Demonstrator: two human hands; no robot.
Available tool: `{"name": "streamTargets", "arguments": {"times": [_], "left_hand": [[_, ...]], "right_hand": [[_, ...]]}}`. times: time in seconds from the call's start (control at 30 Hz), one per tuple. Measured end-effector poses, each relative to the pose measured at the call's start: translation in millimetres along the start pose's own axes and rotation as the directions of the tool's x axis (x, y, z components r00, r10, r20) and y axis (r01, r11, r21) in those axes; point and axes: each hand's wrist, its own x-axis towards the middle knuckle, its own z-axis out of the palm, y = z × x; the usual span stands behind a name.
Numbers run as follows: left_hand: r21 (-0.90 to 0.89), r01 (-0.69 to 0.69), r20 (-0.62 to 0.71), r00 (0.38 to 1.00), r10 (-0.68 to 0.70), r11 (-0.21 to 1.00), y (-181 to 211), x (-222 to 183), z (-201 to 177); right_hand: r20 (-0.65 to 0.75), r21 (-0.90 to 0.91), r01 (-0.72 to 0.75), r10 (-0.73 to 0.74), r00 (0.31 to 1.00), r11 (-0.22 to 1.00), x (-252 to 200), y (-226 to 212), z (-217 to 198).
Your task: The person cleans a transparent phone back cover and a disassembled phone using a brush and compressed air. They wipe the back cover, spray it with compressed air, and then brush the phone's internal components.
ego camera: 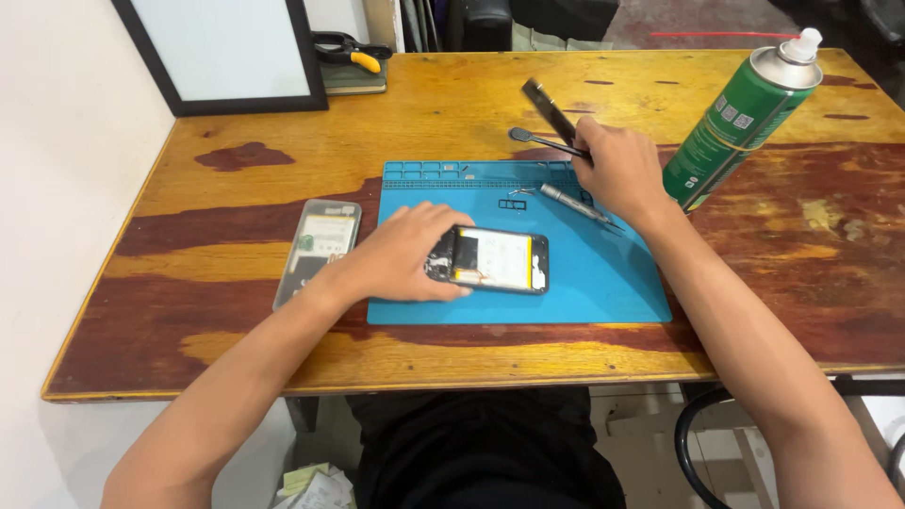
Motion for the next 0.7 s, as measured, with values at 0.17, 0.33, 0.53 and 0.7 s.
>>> {"name": "streamTargets", "arguments": {"times": [0.17,0.33,0.53,0.7], "left_hand": [[0.003,0.062,0.043,0.997,-0.062,0.998,6,-1,2],[0.077,0.060,0.042,0.997,-0.063,0.995,8,-2,0],[0.103,0.025,-0.002,1.000,-0.025,0.994,8,-4,2],[0.119,0.046,-0.018,0.999,-0.045,0.992,10,-4,7]], "right_hand": [[0.175,0.183,-0.019,-0.013,0.985,0.983,3,-14,0],[0.256,0.229,-0.061,0.000,0.967,0.972,0,-21,4],[0.118,0.209,-0.051,0.026,0.993,0.977,0,-2,9],[0.161,0.198,-0.085,0.053,0.986,0.977,-2,0,11]]}}
